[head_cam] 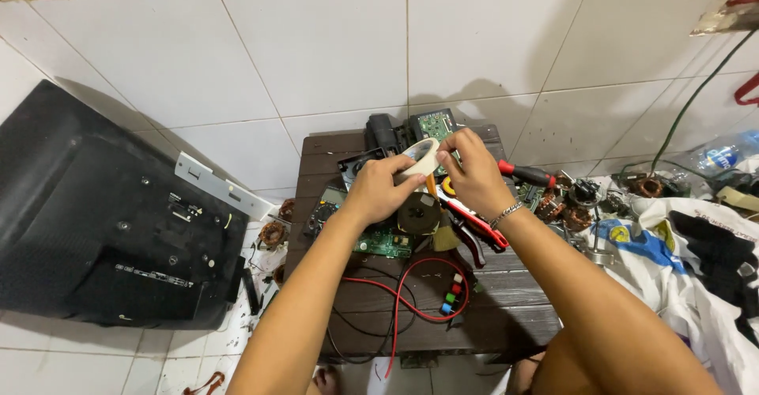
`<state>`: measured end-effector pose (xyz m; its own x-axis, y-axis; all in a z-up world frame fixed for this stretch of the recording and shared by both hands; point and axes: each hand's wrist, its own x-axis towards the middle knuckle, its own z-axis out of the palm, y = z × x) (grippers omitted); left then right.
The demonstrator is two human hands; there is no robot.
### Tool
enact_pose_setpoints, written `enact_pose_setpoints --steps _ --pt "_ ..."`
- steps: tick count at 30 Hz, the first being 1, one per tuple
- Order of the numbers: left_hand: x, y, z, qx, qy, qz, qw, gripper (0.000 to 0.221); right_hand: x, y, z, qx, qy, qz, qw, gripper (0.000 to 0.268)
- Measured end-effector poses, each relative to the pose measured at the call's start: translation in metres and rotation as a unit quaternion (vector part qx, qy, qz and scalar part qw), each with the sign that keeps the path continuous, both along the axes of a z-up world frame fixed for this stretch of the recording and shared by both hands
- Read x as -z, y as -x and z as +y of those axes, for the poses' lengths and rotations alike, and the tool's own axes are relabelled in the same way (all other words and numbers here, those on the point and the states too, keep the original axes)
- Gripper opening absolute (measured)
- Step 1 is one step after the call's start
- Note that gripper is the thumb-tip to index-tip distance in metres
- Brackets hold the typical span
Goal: Disassembling and testing internal components of a speaker system using a multimeter and screwdriver.
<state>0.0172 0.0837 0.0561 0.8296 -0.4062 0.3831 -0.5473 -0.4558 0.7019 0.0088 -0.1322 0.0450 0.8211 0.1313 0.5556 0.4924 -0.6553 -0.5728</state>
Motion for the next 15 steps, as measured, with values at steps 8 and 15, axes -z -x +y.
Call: enact_pose_setpoints --steps 8,15 --pt "-0.001 -0.008 0.003 -0.067 -0.031 -0.027 0.997 0.027 0.0 -0.003 -0.006 0.012 -0.051 0.187 0.981 0.014" --pt "0.009 -0.018 -0.001 -0.084 -0.082 -0.119 0.986 0.031 -0.003 -0.002 0.004 -0.077 -0.306 0.18 0.932 0.011"
